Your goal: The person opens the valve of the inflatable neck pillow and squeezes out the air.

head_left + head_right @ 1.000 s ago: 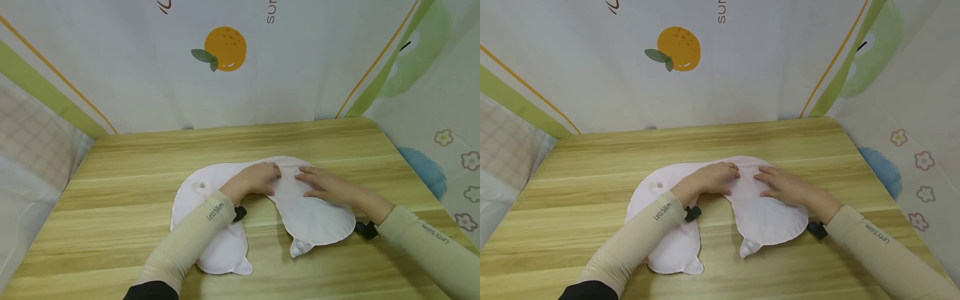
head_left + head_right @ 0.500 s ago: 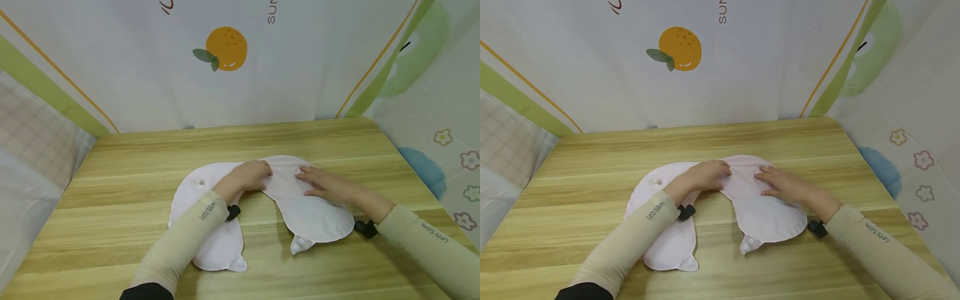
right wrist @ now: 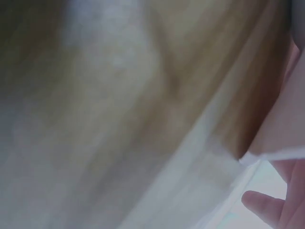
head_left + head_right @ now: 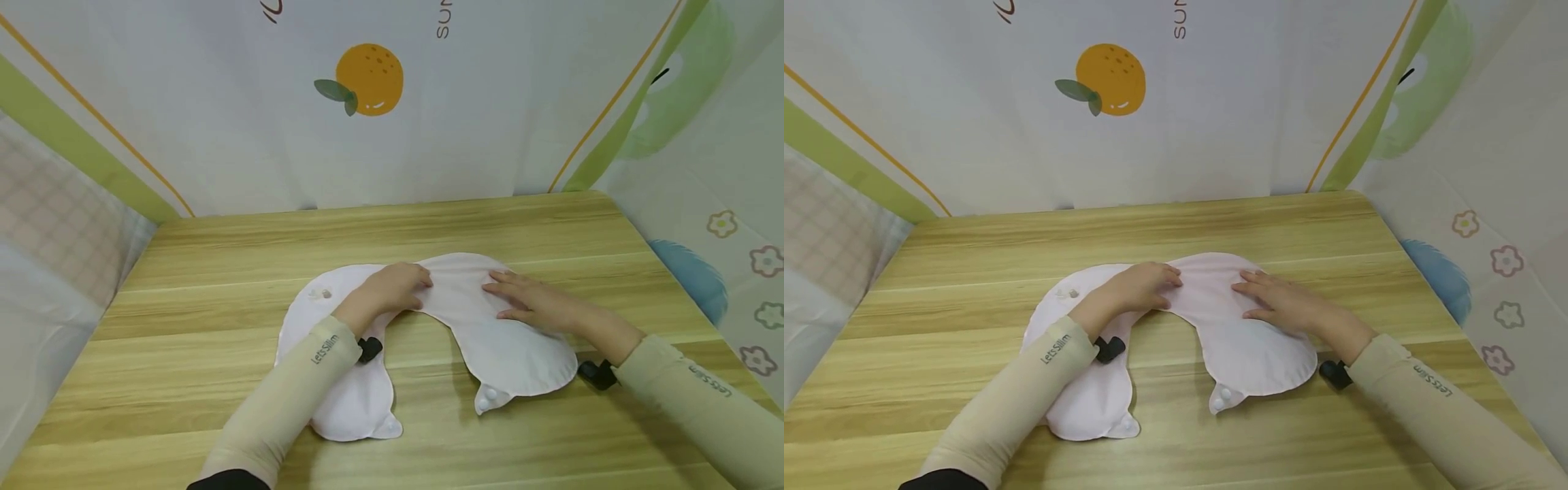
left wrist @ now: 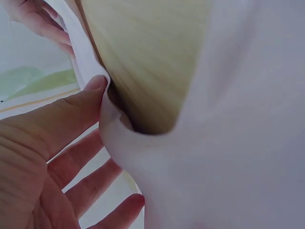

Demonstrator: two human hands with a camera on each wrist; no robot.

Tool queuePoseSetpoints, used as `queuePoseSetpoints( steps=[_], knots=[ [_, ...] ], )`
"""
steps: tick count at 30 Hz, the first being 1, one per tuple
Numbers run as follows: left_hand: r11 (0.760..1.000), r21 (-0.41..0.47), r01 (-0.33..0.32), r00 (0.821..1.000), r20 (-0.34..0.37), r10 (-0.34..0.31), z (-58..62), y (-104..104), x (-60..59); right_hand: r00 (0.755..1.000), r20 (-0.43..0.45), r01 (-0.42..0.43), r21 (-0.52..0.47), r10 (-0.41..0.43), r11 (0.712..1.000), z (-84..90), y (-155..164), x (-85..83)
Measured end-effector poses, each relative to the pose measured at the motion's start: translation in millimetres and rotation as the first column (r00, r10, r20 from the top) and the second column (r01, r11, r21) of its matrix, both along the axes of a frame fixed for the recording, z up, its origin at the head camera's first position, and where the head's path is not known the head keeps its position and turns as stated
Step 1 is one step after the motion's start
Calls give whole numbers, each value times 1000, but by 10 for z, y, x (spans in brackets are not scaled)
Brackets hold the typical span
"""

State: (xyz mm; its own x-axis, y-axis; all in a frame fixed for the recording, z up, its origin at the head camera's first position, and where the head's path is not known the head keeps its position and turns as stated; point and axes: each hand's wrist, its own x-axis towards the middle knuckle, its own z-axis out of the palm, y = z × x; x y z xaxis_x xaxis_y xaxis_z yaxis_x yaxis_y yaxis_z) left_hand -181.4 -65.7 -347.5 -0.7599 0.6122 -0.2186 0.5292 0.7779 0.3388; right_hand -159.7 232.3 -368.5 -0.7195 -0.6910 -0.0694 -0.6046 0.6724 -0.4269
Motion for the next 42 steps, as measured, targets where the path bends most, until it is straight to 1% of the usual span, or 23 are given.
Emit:
queuePoseSetpoints(
  steps=[3, 12, 18, 23, 27, 30, 31, 33, 34, 36, 40, 41, 42],
  knots=[
    [1000, -2, -4, 1000, 1, 4, 17, -36, 12, 1000, -3, 2, -5, -2, 1000, 1, 7, 10],
    [1000, -8, -4, 1000, -11, 4, 12, -169, 23, 1000, -12, -1, -4, 1, 1000, -28, 32, -5],
    [1000, -18, -21, 1000, -5, 21, 31, -277, 40, 1000, -14, -2, 1, 2, 1000, -24, 35, -4],
    [999, -20, -29, 999, -18, 29, 38, -374, 50, 1000, -19, 7, 5, -7, 1000, -27, 34, -10],
    [998, -19, -59, 998, -1, 59, 33, -426, 54, 1000, -18, 16, 8, -16, 1000, -34, 36, -16],
    [998, 0, -65, 998, 10, 65, 18, -470, 65, 1000, -10, 16, 12, -15, 1000, -38, 42, -13],
    [998, 10, -58, 998, 6, 57, 12, -486, 71, 1000, -7, 17, 13, -17, 1000, -38, 42, -10],
    [999, 33, -36, 999, -11, 36, -2, -519, 81, 1000, -9, 13, 13, -12, 1000, -37, 43, -6],
    [999, 50, -14, 999, -38, 16, -60, -553, 58, 1000, -9, 11, 12, -11, 1000, -37, 44, -5],
    [998, 69, -9, 999, -47, 12, -65, -578, 69, 1000, -10, 9, 9, -9, 1000, -34, 43, -3],
    [996, 85, -29, 998, -48, 33, -77, -622, 77, 1000, -12, 2, 10, -2, 1000, -21, 37, 2],
    [996, 79, -44, 999, -28, 46, -29, -612, 105, 1000, -19, -1, 15, 2, 1000, -15, 35, 4],
    [996, 75, -43, 999, -26, 45, -35, -619, 103, 1000, -29, -5, 23, 6, 1000, -11, 36, 6]
  ],
)
